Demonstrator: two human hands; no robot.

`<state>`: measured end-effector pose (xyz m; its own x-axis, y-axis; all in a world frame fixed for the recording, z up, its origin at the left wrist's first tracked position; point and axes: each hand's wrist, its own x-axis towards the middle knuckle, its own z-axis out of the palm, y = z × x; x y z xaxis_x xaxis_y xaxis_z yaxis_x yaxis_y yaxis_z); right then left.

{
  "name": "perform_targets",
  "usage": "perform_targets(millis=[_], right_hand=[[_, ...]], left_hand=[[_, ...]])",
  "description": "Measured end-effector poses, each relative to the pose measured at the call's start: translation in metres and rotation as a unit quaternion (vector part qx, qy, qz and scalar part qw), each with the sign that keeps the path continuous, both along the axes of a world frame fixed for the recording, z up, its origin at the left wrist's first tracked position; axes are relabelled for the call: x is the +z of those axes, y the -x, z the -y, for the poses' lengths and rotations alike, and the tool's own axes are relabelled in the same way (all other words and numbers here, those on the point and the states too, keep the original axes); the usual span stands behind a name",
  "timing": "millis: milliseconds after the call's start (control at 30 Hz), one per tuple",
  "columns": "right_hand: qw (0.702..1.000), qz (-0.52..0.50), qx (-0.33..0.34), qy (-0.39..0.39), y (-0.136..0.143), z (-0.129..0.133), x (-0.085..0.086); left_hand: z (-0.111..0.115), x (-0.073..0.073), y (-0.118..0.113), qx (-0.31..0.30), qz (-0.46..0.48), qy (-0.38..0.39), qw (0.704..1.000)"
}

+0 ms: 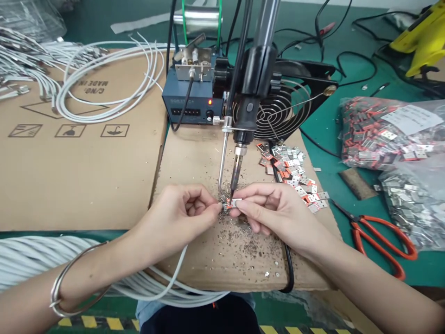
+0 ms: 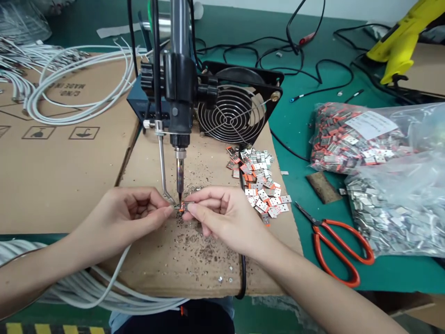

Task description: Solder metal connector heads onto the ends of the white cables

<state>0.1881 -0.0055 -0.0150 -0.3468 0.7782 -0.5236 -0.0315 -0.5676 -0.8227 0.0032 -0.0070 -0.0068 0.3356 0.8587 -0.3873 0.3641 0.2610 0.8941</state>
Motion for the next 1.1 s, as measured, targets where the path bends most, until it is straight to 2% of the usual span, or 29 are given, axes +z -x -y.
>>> perform_targets(millis=[200,633,900,1100], right_hand=[[1.000,-0.020,-0.020,0.012,-0.0011,0.0020,0.0021],[1.000,0.006,-0.013,-0.016,-0.0009,0.0016,0.0022],[0.999,0.031,-0.016,-0.012,0.0048,0.0017,0.0001],[0.999,0.044,-0.006,-0.021,0.0044,0.0025,0.0006]], left_hand=[[0.0006,0.0030,-0.0010,0.021,0.013,0.002,1.000],[0.0006,0.0030,-0.0027,0.025,0.026,0.007,0.999],[0.0010,-0.0029,0.0006,-0.006,-0.054,-0.004,0.999],[0.0013,-0.0027,0.0008,-0.017,-0.064,-0.010,0.998]])
